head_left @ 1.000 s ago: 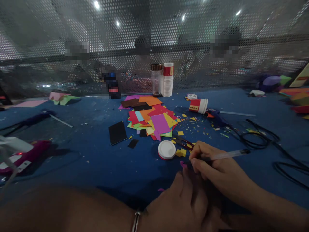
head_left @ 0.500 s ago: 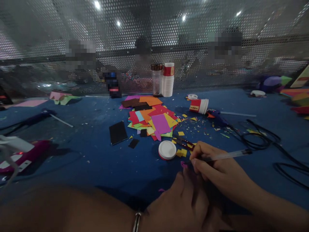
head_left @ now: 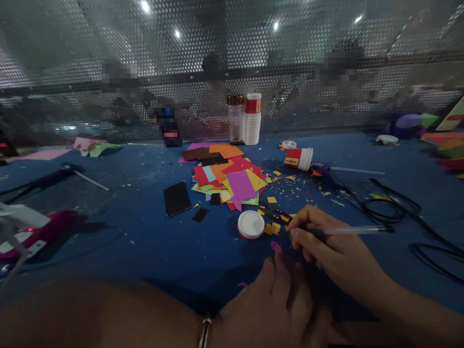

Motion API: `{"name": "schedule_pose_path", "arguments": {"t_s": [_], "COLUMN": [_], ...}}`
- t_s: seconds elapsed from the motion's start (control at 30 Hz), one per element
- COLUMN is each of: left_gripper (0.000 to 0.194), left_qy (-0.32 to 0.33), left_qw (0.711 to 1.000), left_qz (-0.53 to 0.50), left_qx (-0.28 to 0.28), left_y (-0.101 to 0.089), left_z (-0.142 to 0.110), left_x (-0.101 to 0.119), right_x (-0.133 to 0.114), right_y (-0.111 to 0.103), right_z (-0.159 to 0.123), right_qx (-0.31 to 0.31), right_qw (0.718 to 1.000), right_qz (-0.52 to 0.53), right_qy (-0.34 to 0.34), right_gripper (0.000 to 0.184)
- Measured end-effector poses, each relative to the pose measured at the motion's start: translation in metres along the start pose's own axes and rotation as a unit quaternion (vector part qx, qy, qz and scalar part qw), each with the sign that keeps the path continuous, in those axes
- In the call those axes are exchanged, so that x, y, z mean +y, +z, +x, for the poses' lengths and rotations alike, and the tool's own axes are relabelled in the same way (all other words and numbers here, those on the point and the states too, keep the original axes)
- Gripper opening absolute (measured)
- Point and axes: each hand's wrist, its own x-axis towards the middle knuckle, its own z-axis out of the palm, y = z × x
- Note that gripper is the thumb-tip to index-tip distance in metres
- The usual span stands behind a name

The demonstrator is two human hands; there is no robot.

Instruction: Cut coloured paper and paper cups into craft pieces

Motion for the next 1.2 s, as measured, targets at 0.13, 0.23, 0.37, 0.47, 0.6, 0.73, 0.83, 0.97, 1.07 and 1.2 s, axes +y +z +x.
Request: {"name": "schedule_pose_path", "arguments": {"t_s": [0.13,0.23,0.37,0.47,0.6,0.73,0.83,0.97,1.07,1.2], "left_gripper": [0.037,0.035,0.034,0.035,0.036,0.037,0.037,0.036,0.036,0.036], "left_qy": [0.001,-0.008,-0.009,0.003,0.037,0.017,0.009,0.018,0.016,0.016], "left_qw": [1.0,1.0,1.0,1.0,0.999,0.999,0.999,0.999,0.999,0.999], "left_qz": [-0.013,-0.01,-0.006,-0.012,-0.01,-0.034,-0.033,-0.029,-0.027,-0.024], "left_qx": [-0.005,0.005,0.016,0.009,-0.037,-0.026,-0.01,-0.029,-0.022,-0.024], "left_y": [0.002,0.003,0.003,0.004,0.004,0.003,0.002,0.003,0.004,0.004], "left_z": [-0.003,-0.004,-0.005,-0.008,-0.012,-0.01,-0.009,-0.009,-0.009,-0.007], "left_x": [0.001,0.001,-0.001,-0.003,-0.004,-0.004,-0.005,-0.005,-0.004,-0.005], "right_x": [0.003,0.009,0.019,0.023,0.03,0.039,0.043,0.046,0.049,0.051], "right_y": [-0.006,-0.011,-0.017,-0.024,-0.033,-0.038,-0.037,-0.037,-0.038,-0.04], "right_z": [0.003,0.007,0.014,0.022,0.035,0.045,0.049,0.05,0.051,0.053], "right_qx": [0.048,0.081,0.08,0.052,0.012,-0.025,-0.042,-0.064,-0.063,-0.038], "right_qw": [0.997,0.989,0.979,0.972,0.946,0.903,0.882,0.86,0.856,0.876], "right_qz": [-0.053,-0.119,-0.182,-0.212,-0.285,-0.366,-0.402,-0.439,-0.437,-0.394], "right_qy": [-0.024,-0.04,-0.051,-0.087,-0.153,-0.224,-0.24,-0.254,-0.269,-0.274], "right_gripper": [0.017,0.015,0.013,0.016,0.024,0.032,0.034,0.037,0.037,0.039]}}
